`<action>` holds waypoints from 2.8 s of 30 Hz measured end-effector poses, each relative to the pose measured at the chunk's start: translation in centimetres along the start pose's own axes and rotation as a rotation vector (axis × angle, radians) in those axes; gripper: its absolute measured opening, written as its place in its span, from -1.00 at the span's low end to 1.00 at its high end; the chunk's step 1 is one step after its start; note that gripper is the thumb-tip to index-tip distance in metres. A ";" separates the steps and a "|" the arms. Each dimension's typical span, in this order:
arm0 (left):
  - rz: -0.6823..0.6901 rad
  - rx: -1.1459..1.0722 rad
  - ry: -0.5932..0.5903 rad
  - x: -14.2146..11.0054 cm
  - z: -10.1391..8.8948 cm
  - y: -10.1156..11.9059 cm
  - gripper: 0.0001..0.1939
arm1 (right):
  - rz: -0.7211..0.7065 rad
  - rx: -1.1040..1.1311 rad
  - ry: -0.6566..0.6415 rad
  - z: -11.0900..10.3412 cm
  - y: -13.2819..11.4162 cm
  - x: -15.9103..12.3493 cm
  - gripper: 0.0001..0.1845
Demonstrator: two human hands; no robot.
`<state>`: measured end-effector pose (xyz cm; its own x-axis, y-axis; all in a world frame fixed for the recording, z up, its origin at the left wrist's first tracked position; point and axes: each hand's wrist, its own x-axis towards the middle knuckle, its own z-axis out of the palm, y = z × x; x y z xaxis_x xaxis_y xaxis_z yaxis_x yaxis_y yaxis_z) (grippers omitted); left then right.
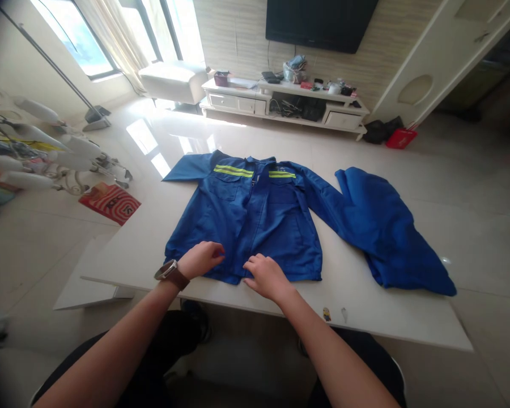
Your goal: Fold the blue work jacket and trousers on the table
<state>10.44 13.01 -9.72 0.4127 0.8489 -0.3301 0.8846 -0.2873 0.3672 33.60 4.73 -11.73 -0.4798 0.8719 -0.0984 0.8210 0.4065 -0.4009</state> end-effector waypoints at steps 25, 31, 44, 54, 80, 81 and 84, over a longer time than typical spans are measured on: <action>0.178 0.063 -0.141 0.6 4.4 0.0 -0.79 | -0.098 -0.135 -0.145 2.2 -1.0 0.9 -0.60; 0.165 0.077 -0.137 0.7 4.6 0.1 -0.78 | -0.105 -0.131 -0.207 2.4 -1.3 1.0 -0.55; 0.163 0.111 -0.139 0.6 4.6 0.2 -0.78 | -0.062 -0.252 -0.194 3.1 -2.4 1.2 -0.53; 0.169 0.136 -0.146 0.8 4.9 0.3 -0.84 | -0.106 -0.318 -0.168 3.4 -3.2 0.7 -0.63; 0.178 0.086 -0.137 0.8 4.5 0.2 -0.86 | -0.092 -0.298 -0.060 2.2 -2.6 0.6 -0.64; 0.188 0.040 -0.131 0.8 4.1 0.3 -0.86 | -0.092 -0.304 -0.006 1.4 -2.4 0.5 -0.65; 0.258 -0.128 -0.055 0.7 2.2 0.5 -0.82 | -0.048 -0.314 0.186 -0.7 -1.9 0.4 -0.63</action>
<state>11.65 12.47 -11.70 0.6345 0.7287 -0.2576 0.7162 -0.4292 0.5503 32.08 4.47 -10.35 -0.4789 0.8729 0.0929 0.8678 0.4868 -0.0995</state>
